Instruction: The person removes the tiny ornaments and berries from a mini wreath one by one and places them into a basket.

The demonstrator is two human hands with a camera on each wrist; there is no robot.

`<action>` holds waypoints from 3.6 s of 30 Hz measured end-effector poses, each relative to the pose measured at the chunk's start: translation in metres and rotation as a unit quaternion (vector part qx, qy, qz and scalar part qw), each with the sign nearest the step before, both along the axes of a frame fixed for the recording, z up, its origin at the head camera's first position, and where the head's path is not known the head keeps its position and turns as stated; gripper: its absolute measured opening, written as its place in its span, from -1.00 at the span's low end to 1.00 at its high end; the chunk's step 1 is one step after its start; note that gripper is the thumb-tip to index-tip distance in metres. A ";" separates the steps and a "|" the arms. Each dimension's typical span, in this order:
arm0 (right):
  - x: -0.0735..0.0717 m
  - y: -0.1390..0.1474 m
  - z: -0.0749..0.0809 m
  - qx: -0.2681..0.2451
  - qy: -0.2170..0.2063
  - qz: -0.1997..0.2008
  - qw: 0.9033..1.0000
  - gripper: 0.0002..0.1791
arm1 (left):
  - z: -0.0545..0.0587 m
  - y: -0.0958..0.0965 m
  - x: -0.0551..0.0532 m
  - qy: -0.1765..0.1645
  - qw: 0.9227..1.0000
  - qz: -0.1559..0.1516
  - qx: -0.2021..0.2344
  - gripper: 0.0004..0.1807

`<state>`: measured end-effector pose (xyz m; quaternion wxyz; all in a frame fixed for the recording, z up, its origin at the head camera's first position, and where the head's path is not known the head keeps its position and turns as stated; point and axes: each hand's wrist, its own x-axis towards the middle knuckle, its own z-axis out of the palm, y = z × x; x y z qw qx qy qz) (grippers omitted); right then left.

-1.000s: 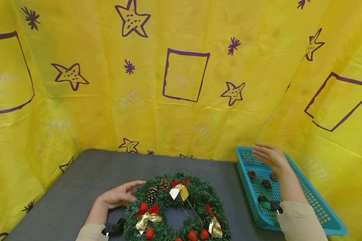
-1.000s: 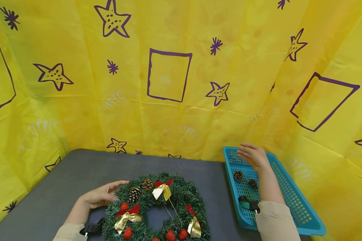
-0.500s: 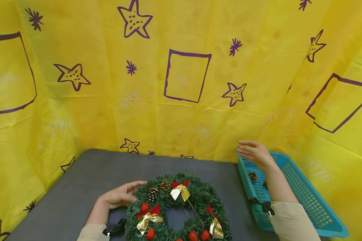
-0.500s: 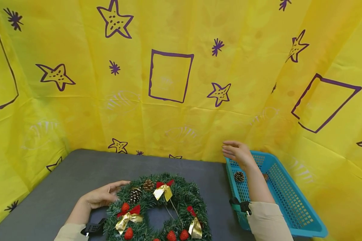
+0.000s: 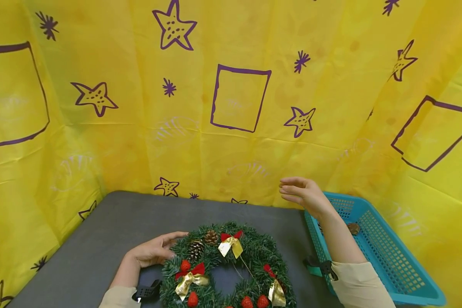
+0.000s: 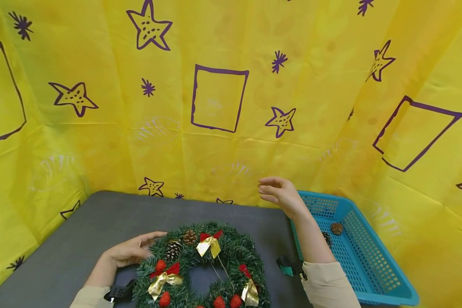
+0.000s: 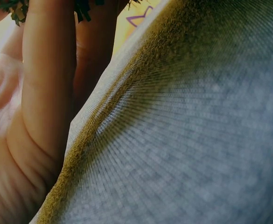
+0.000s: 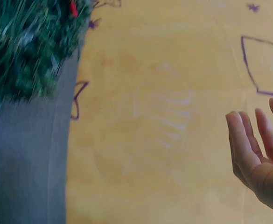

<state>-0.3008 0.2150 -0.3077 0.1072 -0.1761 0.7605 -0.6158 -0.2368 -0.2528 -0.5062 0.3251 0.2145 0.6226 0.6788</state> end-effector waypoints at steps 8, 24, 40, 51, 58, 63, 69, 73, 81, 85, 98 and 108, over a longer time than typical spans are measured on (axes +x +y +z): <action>0.007 -0.026 0.006 -0.012 -0.004 0.016 1.000 -0.43 | -0.003 0.000 -0.001 -0.004 1.000 0.010 -0.011 -0.34; 0.012 -0.099 -0.011 -0.010 -0.011 0.106 0.994 -0.52 | -0.004 -0.002 -0.003 -0.005 1.000 0.009 0.003 -0.37; -0.002 -0.144 -0.032 0.034 -0.084 0.191 0.977 -0.56 | -0.002 0.001 -0.002 -0.008 1.000 0.007 0.008 -0.37; -0.004 -0.164 -0.051 0.089 -0.110 0.220 0.965 -0.61 | -0.001 0.004 -0.001 -0.009 1.000 0.011 0.006 -0.35; -0.005 -0.168 -0.064 0.138 -0.130 0.206 0.960 -0.64 | 0.000 0.005 0.000 -0.010 1.000 0.014 0.003 -0.35; -0.006 -0.168 -0.071 0.164 -0.137 0.206 0.955 -0.67 | 0.000 0.005 0.000 -0.010 1.000 0.016 0.002 -0.36; -0.006 -0.167 -0.077 0.173 -0.141 0.216 0.950 -0.68 | -0.001 0.005 0.000 -0.009 1.000 0.018 0.003 -0.36; -0.007 -0.168 -0.079 0.181 -0.137 0.225 0.947 -0.68 | -0.002 0.004 0.000 -0.007 1.000 0.016 0.006 -0.36; -0.005 -0.172 -0.079 0.210 -0.138 0.245 0.936 -0.68 | -0.001 0.001 -0.001 -0.011 1.000 0.009 0.004 -0.38; -0.004 -0.172 -0.081 0.212 -0.133 0.256 0.934 -0.65 | -0.003 0.000 -0.002 -0.009 1.000 0.010 0.004 -0.39; -0.003 -0.170 -0.084 0.226 -0.109 0.255 0.934 -0.65 | -0.002 0.001 -0.001 -0.005 1.000 0.009 0.009 -0.38; -0.005 -0.170 -0.084 0.225 -0.102 0.248 0.937 -0.70 | -0.003 0.000 -0.002 -0.005 1.000 0.002 0.011 -0.39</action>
